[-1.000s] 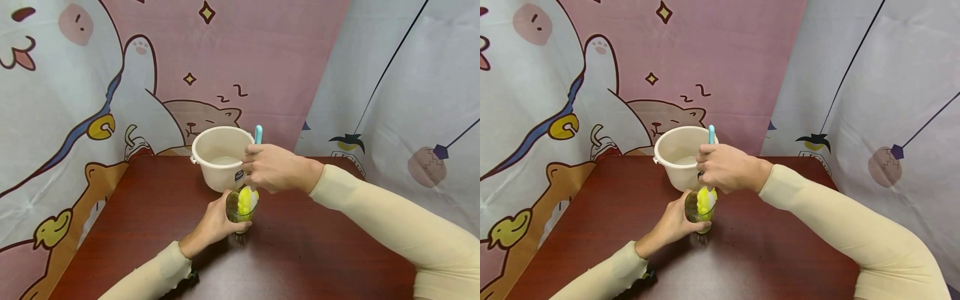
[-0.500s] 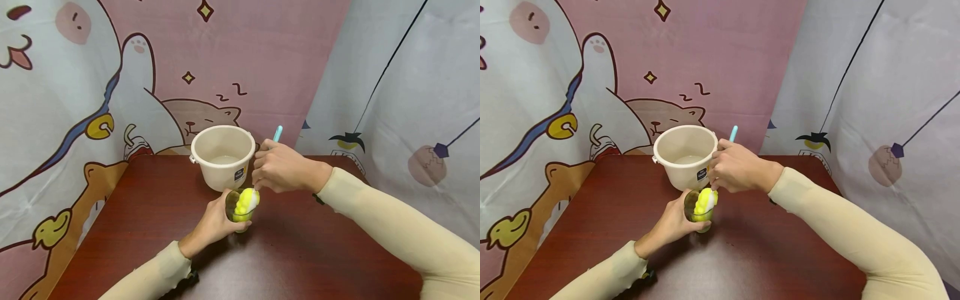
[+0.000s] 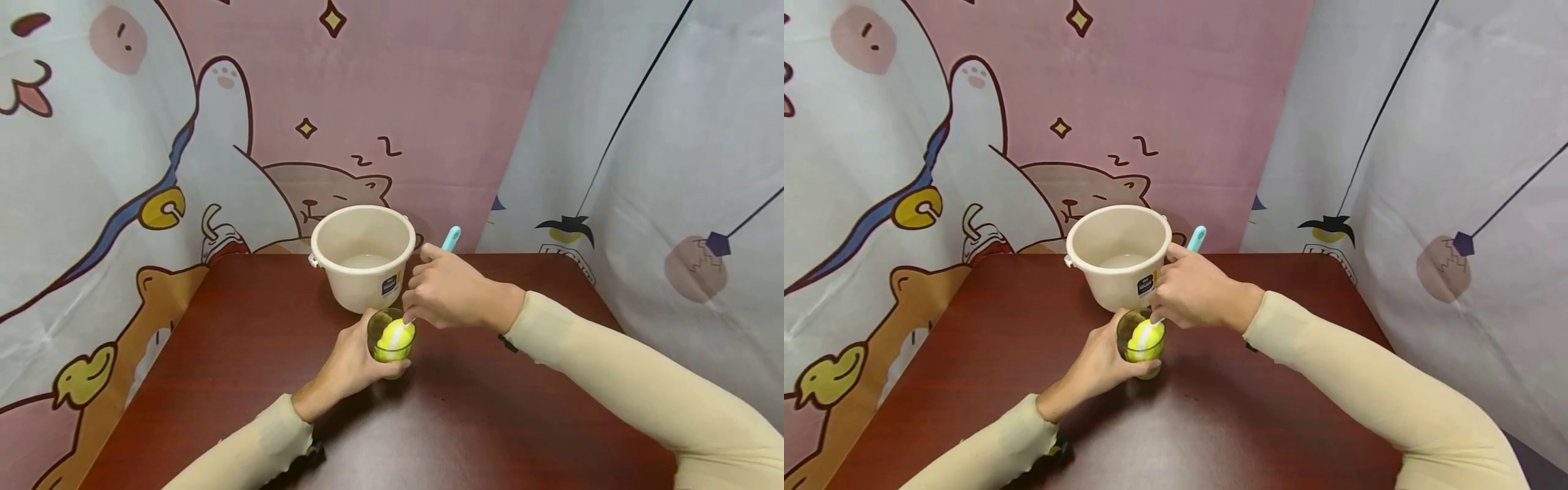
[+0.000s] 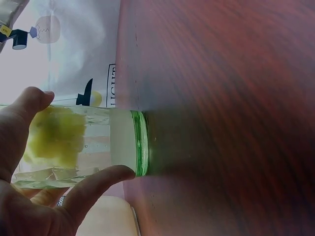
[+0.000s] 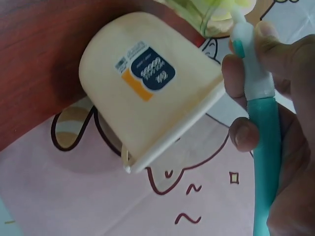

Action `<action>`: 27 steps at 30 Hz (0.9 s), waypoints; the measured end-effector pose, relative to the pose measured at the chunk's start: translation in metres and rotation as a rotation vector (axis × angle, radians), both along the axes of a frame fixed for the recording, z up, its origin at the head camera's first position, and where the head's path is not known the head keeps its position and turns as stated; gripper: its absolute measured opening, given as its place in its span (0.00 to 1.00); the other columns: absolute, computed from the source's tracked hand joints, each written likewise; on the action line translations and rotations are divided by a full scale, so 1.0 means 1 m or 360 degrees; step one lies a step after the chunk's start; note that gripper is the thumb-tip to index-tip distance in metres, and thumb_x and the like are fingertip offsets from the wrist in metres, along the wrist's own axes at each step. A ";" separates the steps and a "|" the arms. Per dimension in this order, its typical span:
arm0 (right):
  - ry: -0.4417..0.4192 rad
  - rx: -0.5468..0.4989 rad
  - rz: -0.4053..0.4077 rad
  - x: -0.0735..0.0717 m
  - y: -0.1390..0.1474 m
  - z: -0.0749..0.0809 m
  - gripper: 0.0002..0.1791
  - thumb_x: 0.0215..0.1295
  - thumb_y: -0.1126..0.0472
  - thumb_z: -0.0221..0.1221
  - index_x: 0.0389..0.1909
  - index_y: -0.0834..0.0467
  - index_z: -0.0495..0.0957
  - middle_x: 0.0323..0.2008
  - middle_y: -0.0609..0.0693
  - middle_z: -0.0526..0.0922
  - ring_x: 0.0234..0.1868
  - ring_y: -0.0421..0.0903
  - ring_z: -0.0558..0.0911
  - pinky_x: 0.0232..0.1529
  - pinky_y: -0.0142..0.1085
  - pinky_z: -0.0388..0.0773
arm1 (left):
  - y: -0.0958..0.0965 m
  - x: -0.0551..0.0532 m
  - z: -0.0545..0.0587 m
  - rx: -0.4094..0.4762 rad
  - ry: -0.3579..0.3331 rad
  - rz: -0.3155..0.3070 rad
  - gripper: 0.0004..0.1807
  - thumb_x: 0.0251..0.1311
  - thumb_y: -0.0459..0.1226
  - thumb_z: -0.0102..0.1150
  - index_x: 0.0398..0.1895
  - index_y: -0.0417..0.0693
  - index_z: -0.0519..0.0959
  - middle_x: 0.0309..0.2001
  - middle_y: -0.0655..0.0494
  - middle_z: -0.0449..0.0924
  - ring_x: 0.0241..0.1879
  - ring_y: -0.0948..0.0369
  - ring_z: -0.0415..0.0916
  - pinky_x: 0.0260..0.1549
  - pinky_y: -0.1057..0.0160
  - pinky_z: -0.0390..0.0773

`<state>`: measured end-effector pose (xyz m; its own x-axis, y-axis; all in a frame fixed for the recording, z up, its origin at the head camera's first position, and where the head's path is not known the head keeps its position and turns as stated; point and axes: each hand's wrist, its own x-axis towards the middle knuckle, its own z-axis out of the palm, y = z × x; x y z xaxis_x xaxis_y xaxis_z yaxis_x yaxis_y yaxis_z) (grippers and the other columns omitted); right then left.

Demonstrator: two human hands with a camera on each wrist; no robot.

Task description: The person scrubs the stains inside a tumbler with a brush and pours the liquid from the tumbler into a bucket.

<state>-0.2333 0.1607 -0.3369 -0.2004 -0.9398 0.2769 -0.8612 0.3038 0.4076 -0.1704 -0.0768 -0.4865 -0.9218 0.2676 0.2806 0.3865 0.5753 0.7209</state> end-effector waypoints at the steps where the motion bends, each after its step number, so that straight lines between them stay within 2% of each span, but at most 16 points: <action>1: 0.0011 0.0020 -0.0009 0.000 -0.002 -0.002 0.15 0.72 0.37 0.77 0.31 0.41 0.92 0.25 0.36 0.89 0.29 0.41 0.83 0.50 0.44 0.66 | 0.000 0.000 0.000 0.0000 -0.0003 0.0005 0.44 0.49 0.52 0.96 0.67 0.59 0.79 0.49 0.65 0.90 0.45 0.64 0.88 0.48 0.62 0.88; 8: -0.0097 0.0112 -0.0094 0.001 -0.005 -0.002 0.13 0.67 0.36 0.80 0.35 0.40 0.93 0.28 0.35 0.91 0.32 0.39 0.85 0.52 0.44 0.67 | -0.001 0.000 -0.001 0.0004 -0.0009 0.0007 0.44 0.49 0.52 0.96 0.67 0.57 0.79 0.48 0.64 0.90 0.44 0.64 0.88 0.47 0.63 0.88; 14: -0.0112 0.0079 -0.0097 0.000 0.001 0.005 0.11 0.66 0.40 0.82 0.35 0.40 0.93 0.28 0.35 0.90 0.33 0.39 0.85 0.52 0.42 0.71 | 0.000 0.000 -0.001 -0.0005 -0.0001 0.0017 0.44 0.49 0.52 0.96 0.67 0.59 0.78 0.47 0.64 0.90 0.44 0.64 0.88 0.48 0.63 0.88; 21: -0.0204 -0.0110 -0.0259 0.009 0.016 0.018 0.10 0.65 0.42 0.84 0.40 0.39 0.95 0.29 0.35 0.92 0.29 0.40 0.85 0.38 0.39 0.78 | 0.001 -0.001 -0.003 0.0009 0.0000 0.0013 0.47 0.47 0.51 0.96 0.68 0.58 0.77 0.49 0.63 0.91 0.47 0.64 0.89 0.52 0.60 0.90; 27: -0.0240 -0.0244 -0.0329 0.016 0.024 0.010 0.11 0.66 0.42 0.84 0.38 0.42 0.95 0.27 0.34 0.91 0.22 0.38 0.83 0.22 0.36 0.74 | 0.001 -0.001 -0.005 0.0012 0.0008 0.0013 0.47 0.48 0.50 0.96 0.69 0.56 0.77 0.51 0.60 0.92 0.49 0.62 0.90 0.54 0.58 0.90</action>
